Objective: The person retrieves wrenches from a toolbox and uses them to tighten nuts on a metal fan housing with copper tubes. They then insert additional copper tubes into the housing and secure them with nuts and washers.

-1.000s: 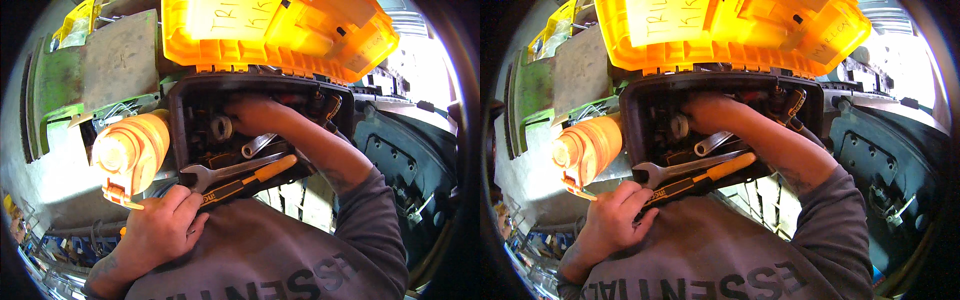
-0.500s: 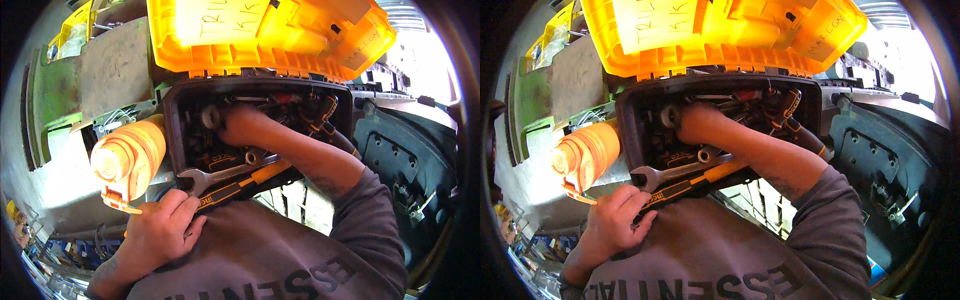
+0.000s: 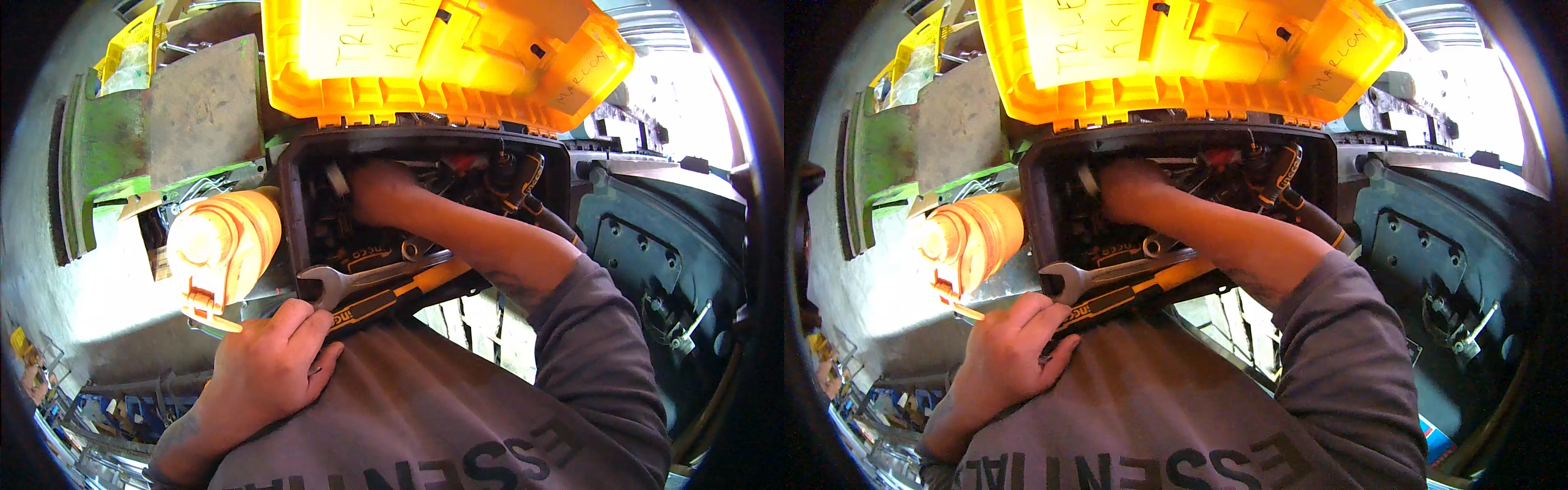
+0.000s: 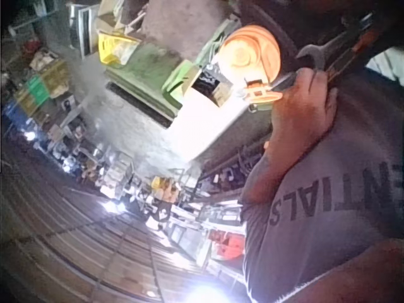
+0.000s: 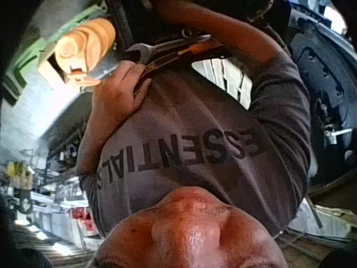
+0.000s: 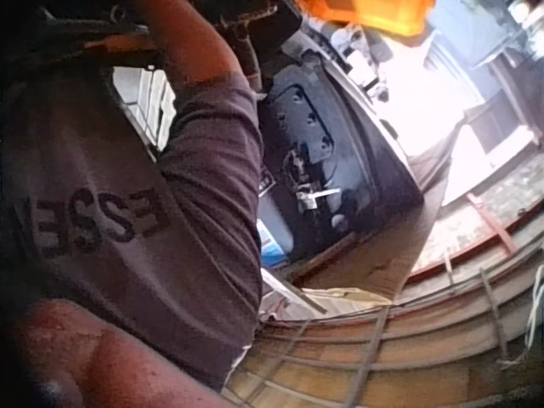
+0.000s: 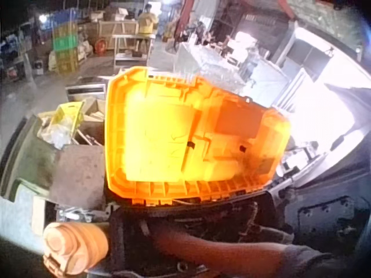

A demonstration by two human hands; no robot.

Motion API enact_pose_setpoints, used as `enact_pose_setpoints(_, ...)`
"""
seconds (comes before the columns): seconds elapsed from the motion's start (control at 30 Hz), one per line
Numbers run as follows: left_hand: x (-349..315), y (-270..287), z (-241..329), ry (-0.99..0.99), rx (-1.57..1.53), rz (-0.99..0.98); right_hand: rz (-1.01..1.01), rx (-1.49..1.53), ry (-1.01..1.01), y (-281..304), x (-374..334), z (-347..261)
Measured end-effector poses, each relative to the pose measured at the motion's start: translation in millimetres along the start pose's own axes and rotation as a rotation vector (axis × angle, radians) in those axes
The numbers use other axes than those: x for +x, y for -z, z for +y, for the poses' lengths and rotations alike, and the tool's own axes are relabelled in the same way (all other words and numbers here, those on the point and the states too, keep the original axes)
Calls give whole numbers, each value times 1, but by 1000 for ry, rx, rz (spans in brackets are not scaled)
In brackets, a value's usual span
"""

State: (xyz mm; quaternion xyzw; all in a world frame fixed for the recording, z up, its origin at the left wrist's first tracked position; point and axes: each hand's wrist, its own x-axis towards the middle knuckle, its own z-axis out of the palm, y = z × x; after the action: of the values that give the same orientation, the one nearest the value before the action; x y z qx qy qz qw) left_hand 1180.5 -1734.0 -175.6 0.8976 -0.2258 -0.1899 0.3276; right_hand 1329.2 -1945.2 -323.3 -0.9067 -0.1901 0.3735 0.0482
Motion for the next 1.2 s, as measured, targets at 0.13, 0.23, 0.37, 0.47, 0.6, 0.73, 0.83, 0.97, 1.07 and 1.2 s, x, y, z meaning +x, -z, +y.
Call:
enact_pose_setpoints(0.13, -4, 7, 1, -129, -30, 83, 216, 75, 118, 6, -14, 0)
enact_pose_setpoints(0.23, -15, 21, 6, -146, -238, 44, 228, 182, 177, 23, -30, 8)
enact_pose_setpoints(0.37, -31, 49, 19, -99, -652, 76, 483, 321, 375, 55, -74, 14)
enact_pose_setpoints(0.47, -34, 73, 30, -46, -990, 149, 677, 780, 409, 82, -120, 5)
enact_pose_setpoints(0.6, -24, 83, 34, -57, -1389, 331, 375, 1806, 470, 129, -151, -9)
enact_pose_setpoints(0.73, -38, 83, 24, -58, -1756, 295, 265, 1780, 512, 138, -174, -49)
enact_pose_setpoints(0.83, -67, 79, 17, -29, -1784, 249, 185, 1720, 549, 131, -191, -91)
enact_pose_setpoints(0.97, -119, 65, 17, 50, -1712, 326, 168, 1518, 648, 115, -201, -161)
enact_pose_setpoints(1.07, -171, 54, 9, 32, -1593, 345, 193, 1284, 700, 98, -202, -220)
enact_pose_setpoints(1.2, -265, 55, -6, 42, -1382, 458, 29, 1268, 912, 64, -202, -305)
